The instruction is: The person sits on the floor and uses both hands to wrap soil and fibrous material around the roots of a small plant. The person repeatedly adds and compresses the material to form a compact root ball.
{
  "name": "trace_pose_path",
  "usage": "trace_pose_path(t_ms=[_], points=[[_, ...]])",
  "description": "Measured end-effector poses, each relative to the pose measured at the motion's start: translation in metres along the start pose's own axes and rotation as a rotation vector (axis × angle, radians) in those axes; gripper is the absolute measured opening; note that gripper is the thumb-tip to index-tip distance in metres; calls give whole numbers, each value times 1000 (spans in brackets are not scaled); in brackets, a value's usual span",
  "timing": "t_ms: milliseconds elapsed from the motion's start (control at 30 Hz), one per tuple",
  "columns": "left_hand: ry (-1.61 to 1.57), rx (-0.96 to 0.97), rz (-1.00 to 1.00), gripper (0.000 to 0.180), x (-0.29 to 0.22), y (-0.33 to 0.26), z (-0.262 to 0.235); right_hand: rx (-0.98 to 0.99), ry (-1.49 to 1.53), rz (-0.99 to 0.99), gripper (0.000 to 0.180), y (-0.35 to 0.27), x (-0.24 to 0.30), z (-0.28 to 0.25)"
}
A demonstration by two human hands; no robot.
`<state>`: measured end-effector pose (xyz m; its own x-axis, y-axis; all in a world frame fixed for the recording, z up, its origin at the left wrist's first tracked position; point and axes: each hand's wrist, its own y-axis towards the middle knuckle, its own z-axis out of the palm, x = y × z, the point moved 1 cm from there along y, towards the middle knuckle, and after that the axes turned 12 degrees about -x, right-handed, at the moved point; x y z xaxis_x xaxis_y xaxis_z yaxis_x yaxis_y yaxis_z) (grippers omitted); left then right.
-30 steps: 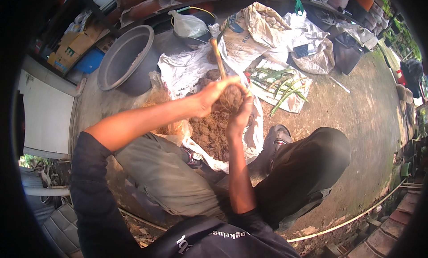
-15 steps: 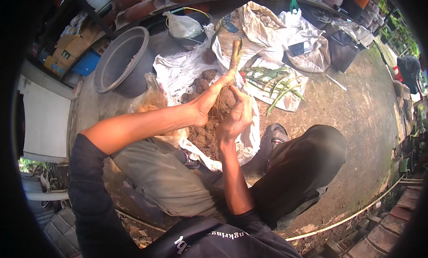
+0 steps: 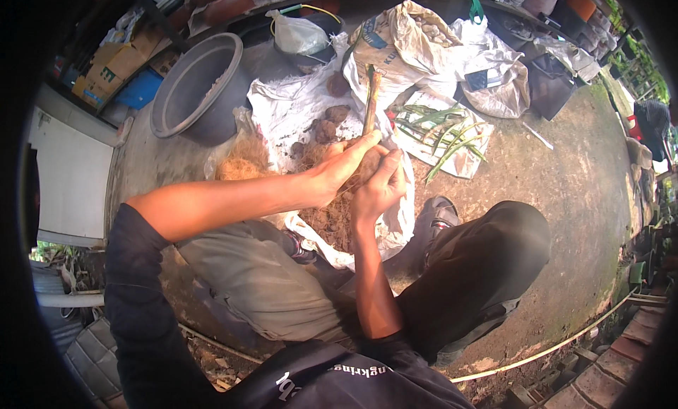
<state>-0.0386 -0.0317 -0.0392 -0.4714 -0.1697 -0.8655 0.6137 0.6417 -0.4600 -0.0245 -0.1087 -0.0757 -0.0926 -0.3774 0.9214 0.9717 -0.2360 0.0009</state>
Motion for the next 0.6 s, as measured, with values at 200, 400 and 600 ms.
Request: trace_pose_path(t_ms=[200, 400, 600], points=[[-163, 270, 9, 56, -28, 0, -9, 67, 249, 17, 58, 16, 16, 3], [-291, 287, 35, 53, -25, -19, -2, 10, -70, -320, 47, -5, 20, 8], [-380, 234, -10, 38, -26, -25, 3, -39, -38, -546, 43, -5, 13, 5]])
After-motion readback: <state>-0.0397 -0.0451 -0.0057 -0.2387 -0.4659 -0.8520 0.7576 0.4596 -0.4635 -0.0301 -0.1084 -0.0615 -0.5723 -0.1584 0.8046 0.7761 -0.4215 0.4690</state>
